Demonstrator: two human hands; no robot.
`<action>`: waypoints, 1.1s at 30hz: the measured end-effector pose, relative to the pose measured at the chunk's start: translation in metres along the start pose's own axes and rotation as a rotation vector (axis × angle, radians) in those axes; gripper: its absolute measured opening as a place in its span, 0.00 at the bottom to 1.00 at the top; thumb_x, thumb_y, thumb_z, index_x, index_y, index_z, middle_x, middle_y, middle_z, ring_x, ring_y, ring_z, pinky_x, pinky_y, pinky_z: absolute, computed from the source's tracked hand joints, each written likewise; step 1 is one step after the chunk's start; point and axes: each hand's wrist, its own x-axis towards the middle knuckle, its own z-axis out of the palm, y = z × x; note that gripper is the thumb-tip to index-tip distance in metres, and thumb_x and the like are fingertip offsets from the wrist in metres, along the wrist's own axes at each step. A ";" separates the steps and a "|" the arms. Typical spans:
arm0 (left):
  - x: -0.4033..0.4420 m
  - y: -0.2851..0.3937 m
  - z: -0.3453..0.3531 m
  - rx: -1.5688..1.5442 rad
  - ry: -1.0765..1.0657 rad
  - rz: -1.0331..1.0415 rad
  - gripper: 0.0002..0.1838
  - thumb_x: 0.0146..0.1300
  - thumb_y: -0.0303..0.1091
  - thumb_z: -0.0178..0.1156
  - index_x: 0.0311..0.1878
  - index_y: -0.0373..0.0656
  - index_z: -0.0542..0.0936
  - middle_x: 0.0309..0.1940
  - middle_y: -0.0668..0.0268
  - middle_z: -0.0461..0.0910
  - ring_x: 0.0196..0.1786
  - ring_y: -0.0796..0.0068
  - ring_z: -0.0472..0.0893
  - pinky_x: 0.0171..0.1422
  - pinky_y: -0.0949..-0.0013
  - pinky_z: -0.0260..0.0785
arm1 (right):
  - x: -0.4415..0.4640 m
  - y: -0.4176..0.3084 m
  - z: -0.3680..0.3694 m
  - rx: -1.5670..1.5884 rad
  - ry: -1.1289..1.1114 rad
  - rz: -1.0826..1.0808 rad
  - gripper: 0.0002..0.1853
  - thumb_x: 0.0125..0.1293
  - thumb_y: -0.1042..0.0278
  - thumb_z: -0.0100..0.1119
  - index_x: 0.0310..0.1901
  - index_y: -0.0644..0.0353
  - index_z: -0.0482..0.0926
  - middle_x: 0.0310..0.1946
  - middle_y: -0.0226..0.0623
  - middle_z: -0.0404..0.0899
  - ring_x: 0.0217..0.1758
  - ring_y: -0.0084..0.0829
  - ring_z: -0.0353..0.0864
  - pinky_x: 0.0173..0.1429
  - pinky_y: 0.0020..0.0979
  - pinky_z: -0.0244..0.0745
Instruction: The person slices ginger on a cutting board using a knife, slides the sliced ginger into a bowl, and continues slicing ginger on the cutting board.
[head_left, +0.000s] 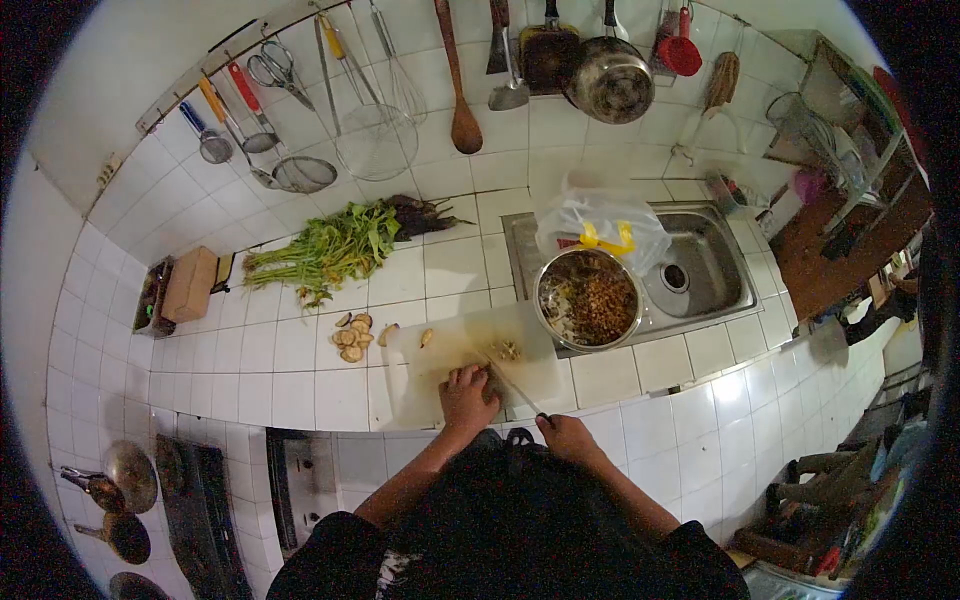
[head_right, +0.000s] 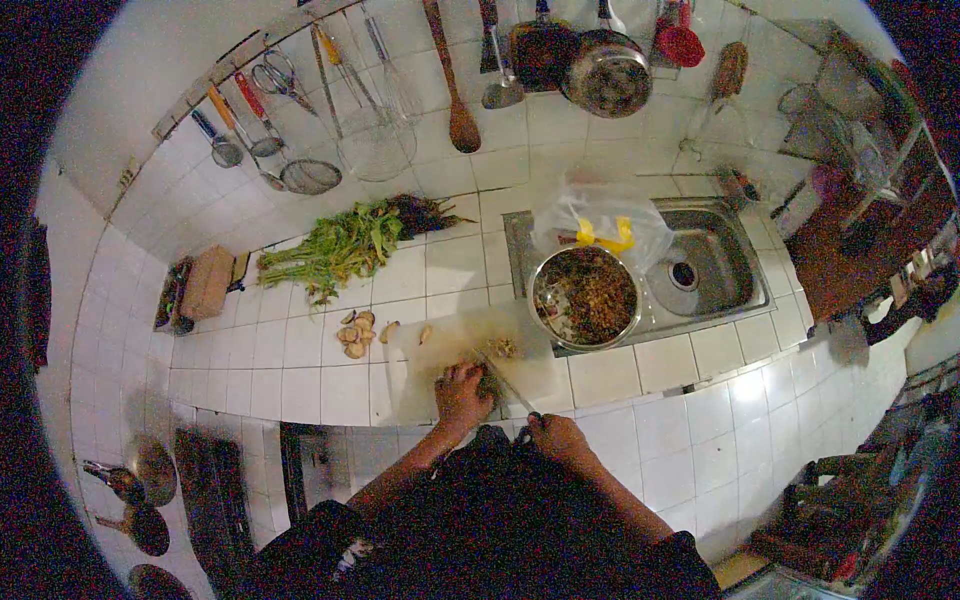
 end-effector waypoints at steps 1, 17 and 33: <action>0.000 0.000 0.000 0.019 -0.010 -0.003 0.29 0.44 0.45 0.68 0.52 0.46 0.81 0.56 0.63 0.72 0.62 0.56 0.68 0.59 0.46 0.63 | 0.001 0.001 0.000 -0.031 0.020 0.009 0.31 0.74 0.44 0.43 0.37 0.70 0.80 0.34 0.62 0.81 0.42 0.63 0.79 0.49 0.54 0.72; 0.006 -0.019 0.005 -0.174 0.001 -0.026 0.34 0.45 0.48 0.70 0.59 0.51 0.78 0.51 0.63 0.73 0.59 0.57 0.71 0.60 0.49 0.66 | 0.018 -0.006 0.001 -0.046 0.133 0.038 0.29 0.73 0.45 0.43 0.36 0.68 0.80 0.34 0.61 0.81 0.43 0.63 0.79 0.48 0.54 0.71; 0.027 -0.003 -0.004 0.051 -0.117 0.129 0.29 0.45 0.43 0.67 0.54 0.47 0.81 0.56 0.60 0.72 0.62 0.52 0.68 0.61 0.45 0.65 | -0.003 0.001 0.003 0.018 0.099 0.063 0.29 0.73 0.44 0.43 0.37 0.68 0.80 0.34 0.61 0.81 0.43 0.62 0.79 0.48 0.54 0.72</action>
